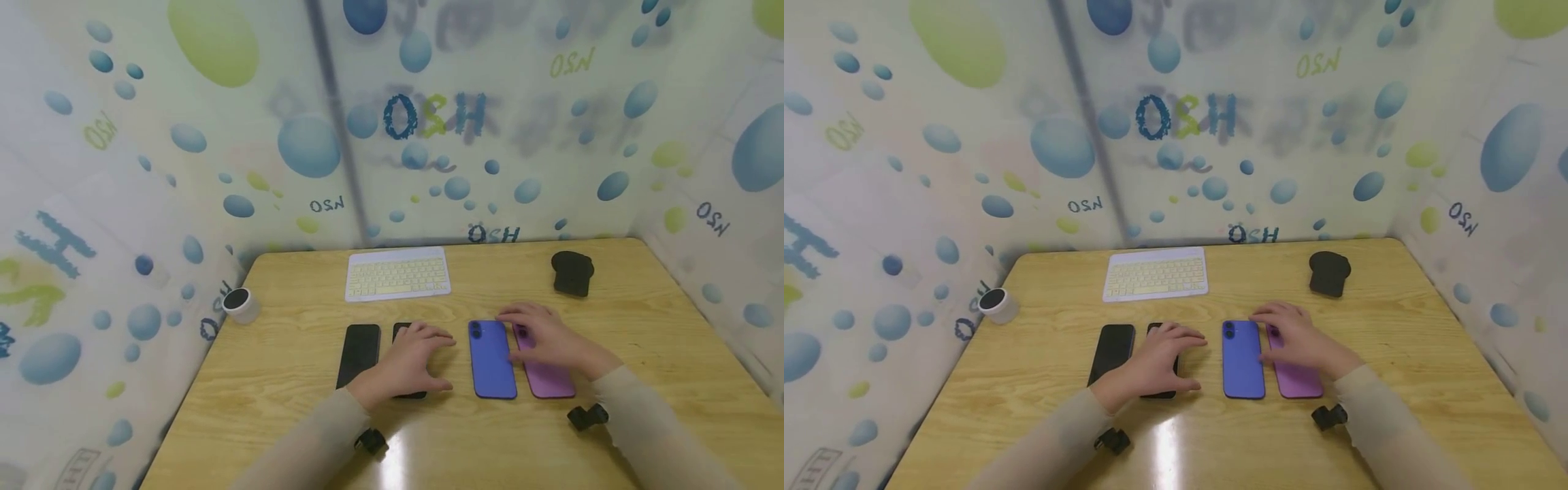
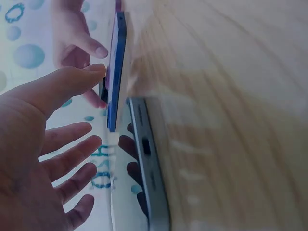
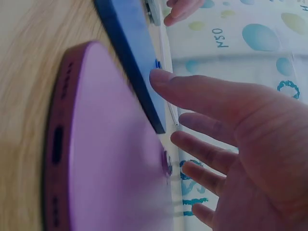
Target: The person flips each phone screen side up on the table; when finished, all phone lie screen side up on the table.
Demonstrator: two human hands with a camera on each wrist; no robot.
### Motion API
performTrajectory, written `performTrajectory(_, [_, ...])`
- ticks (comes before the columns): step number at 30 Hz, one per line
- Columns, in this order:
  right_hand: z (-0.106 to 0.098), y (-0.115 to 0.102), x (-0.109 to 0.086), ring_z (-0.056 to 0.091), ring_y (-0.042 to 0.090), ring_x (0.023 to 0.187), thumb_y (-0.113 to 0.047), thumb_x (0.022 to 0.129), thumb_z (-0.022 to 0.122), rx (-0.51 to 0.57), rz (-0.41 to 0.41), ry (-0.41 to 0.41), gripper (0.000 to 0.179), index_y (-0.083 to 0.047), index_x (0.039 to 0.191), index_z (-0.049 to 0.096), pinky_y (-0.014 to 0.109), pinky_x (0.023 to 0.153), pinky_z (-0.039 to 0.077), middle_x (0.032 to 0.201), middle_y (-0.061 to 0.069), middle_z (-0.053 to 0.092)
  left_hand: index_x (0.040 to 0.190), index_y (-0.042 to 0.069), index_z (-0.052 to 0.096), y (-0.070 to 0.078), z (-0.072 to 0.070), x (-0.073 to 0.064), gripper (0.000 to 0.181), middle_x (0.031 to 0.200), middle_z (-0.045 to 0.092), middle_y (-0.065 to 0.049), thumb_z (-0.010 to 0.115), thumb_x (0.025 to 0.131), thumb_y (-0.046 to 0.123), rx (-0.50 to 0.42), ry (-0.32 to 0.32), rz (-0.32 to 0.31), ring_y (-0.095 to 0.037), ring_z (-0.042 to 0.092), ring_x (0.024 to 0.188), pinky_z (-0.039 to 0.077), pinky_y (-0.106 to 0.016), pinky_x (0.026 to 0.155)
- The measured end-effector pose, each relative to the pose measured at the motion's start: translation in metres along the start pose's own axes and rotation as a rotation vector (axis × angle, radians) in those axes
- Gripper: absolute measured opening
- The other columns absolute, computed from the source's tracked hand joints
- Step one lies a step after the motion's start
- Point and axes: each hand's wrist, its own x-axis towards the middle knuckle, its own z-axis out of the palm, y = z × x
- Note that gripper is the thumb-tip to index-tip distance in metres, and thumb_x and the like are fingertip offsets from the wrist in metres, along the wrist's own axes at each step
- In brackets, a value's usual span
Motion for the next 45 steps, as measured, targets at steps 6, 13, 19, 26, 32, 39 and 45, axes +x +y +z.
performTrajectory(6, [0.001, 0.003, -0.004, 0.042, 0.047, 0.138, -0.031, 0.077, 0.09, -0.001, 0.001, -0.022, 0.071, -0.01, 0.14, 0.064, 0.074, 0.106, 0.022, 0.142, 0.014, 0.059, 0.142, 0.027, 0.063, 0.01, 0.007, 0.012, 0.072, 0.149, 0.055, 0.009, 0.085, 0.08, 0.054, -0.008, -0.016, 0.002, -0.022, 0.042, 0.137, 0.036, -0.049, 0.105])
performTrajectory(13, [0.005, 0.002, -0.005, 0.042, 0.046, 0.138, -0.033, 0.077, 0.091, 0.009, 0.011, -0.033, 0.075, -0.01, 0.142, 0.063, 0.072, 0.105, 0.022, 0.142, 0.013, 0.058, 0.141, 0.025, 0.063, 0.017, 0.011, 0.017, 0.073, 0.148, 0.056, 0.007, 0.086, 0.078, 0.053, 0.001, -0.036, -0.002, -0.022, 0.04, 0.136, 0.032, -0.047, 0.106])
performTrajectory(19, [0.005, 0.002, -0.006, 0.042, 0.045, 0.138, -0.031, 0.076, 0.091, 0.02, 0.011, -0.022, 0.075, -0.008, 0.141, 0.063, 0.072, 0.105, 0.022, 0.142, 0.014, 0.059, 0.141, 0.025, 0.064, 0.021, 0.015, 0.022, 0.076, 0.148, 0.056, 0.008, 0.084, 0.077, 0.06, 0.037, -0.053, -0.014, -0.022, 0.039, 0.138, 0.029, -0.05, 0.11])
performTrajectory(26, [0.007, 0.003, -0.004, 0.042, 0.042, 0.139, -0.03, 0.075, 0.092, 0.04, 0.0, -0.035, 0.077, -0.008, 0.142, 0.062, 0.071, 0.109, 0.02, 0.143, 0.012, 0.058, 0.139, 0.024, 0.065, 0.027, 0.016, 0.022, 0.079, 0.146, 0.057, 0.006, 0.082, 0.075, 0.067, 0.089, -0.049, -0.021, -0.021, 0.04, 0.135, 0.03, -0.05, 0.108])
performTrajectory(32, [0.007, 0.006, -0.005, 0.042, 0.043, 0.138, -0.031, 0.074, 0.093, 0.044, 0.007, -0.034, 0.078, -0.007, 0.142, 0.062, 0.072, 0.108, 0.021, 0.142, 0.014, 0.058, 0.137, 0.024, 0.067, 0.034, 0.019, 0.026, 0.081, 0.143, 0.059, 0.005, 0.081, 0.073, 0.07, 0.129, -0.026, -0.022, -0.02, 0.042, 0.132, 0.031, -0.047, 0.106])
performTrajectory(39, [0.006, 0.006, -0.004, 0.045, 0.043, 0.136, -0.029, 0.072, 0.094, 0.041, 0.027, -0.028, 0.08, -0.004, 0.141, 0.063, 0.07, 0.107, 0.027, 0.142, 0.015, 0.058, 0.135, 0.026, 0.068, 0.037, 0.021, 0.03, 0.082, 0.141, 0.06, 0.008, 0.084, 0.069, 0.071, 0.143, -0.009, -0.058, -0.017, 0.044, 0.13, 0.032, -0.046, 0.105])
performTrajectory(45, [0.007, 0.005, -0.004, 0.046, 0.046, 0.136, -0.028, 0.069, 0.095, 0.063, 0.064, -0.019, 0.081, -0.005, 0.14, 0.064, 0.071, 0.107, 0.03, 0.143, 0.015, 0.058, 0.136, 0.027, 0.068, 0.036, 0.022, 0.03, 0.082, 0.142, 0.06, 0.009, 0.084, 0.069, 0.071, 0.126, -0.011, -0.075, -0.017, 0.044, 0.13, 0.032, -0.046, 0.105])
